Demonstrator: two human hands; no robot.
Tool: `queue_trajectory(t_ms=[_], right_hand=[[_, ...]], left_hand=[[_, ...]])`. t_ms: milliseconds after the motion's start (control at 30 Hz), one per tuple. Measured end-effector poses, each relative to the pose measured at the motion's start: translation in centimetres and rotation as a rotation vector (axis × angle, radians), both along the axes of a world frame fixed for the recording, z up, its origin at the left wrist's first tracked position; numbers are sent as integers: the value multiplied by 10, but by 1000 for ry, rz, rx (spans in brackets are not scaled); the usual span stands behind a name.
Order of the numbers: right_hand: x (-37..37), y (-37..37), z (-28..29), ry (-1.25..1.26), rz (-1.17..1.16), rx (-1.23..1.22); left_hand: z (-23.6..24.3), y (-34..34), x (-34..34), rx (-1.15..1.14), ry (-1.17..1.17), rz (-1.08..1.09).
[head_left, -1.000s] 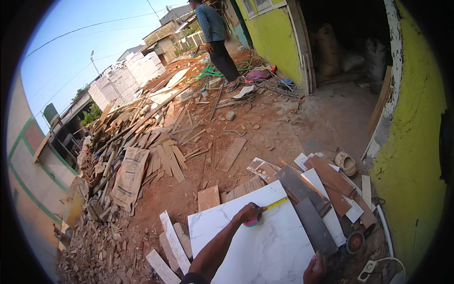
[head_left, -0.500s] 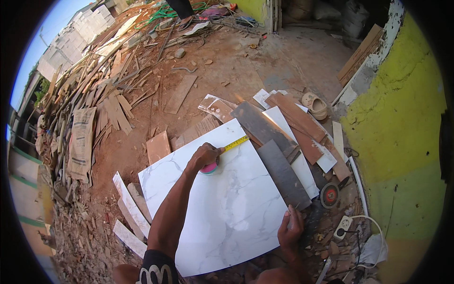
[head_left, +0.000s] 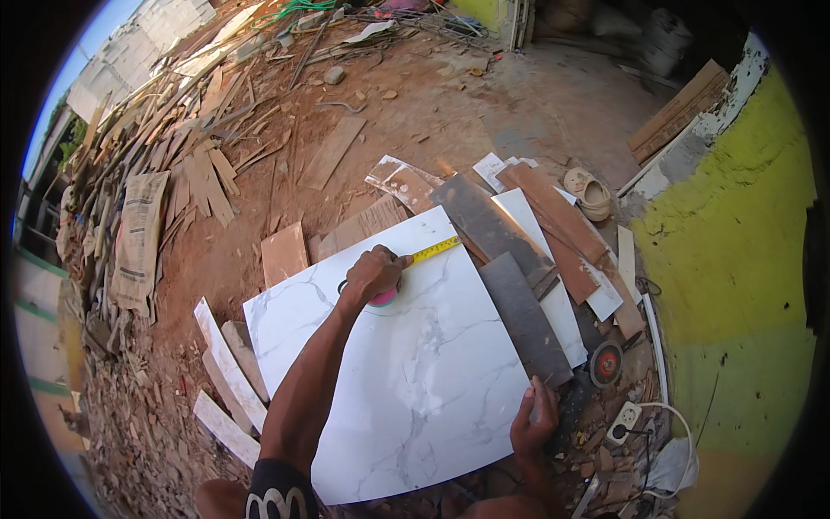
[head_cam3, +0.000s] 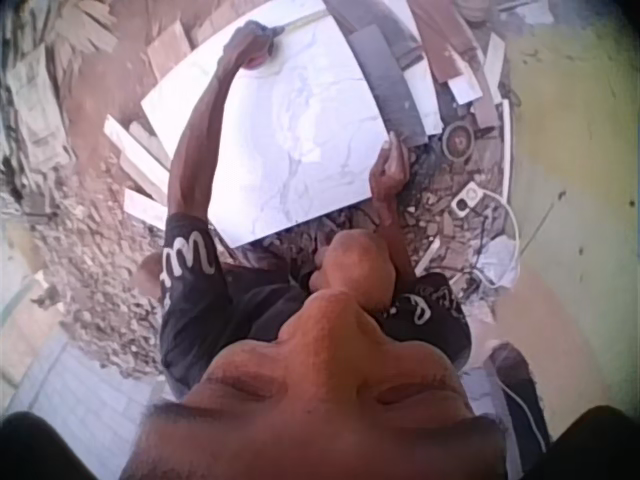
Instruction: The person retrieves a large white marble-patterned tile from a water basin, places it on a pile of debris, and measures it with a tape measure. The person then uses a straight tile piece as a guide to mark a line on the tile surface.
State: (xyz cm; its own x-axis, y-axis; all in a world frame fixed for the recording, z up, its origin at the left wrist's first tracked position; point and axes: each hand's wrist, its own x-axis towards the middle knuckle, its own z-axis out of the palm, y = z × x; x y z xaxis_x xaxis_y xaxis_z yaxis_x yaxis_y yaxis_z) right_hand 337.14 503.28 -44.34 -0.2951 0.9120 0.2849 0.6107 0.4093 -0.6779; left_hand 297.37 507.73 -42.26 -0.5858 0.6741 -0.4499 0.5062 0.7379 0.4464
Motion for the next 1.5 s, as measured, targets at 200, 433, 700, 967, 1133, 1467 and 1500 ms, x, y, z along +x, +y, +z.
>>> queue_trajectory(t_ms=[200,433,700,967,1133,1467,1500], right_hand=[[-18,19,15,69,23,-32],[-81,69,29,174,361,-218],[-201,117,2,274,465,-379],[-253,119,-12,131,372,-110],[-257,113,-12,109,399,-72],[-263,113,-6,55,422,-32],[-266,111,-5,64,428,-23]], left_hand=[[6,8,3,-8,27,28],[22,12,8,-98,116,3],[28,21,-1,-113,-11,28],[12,20,-11,-60,-1,2],[-21,17,-33,-10,87,-261],[-24,19,-37,26,96,-303],[-26,17,-40,-5,47,-252]])
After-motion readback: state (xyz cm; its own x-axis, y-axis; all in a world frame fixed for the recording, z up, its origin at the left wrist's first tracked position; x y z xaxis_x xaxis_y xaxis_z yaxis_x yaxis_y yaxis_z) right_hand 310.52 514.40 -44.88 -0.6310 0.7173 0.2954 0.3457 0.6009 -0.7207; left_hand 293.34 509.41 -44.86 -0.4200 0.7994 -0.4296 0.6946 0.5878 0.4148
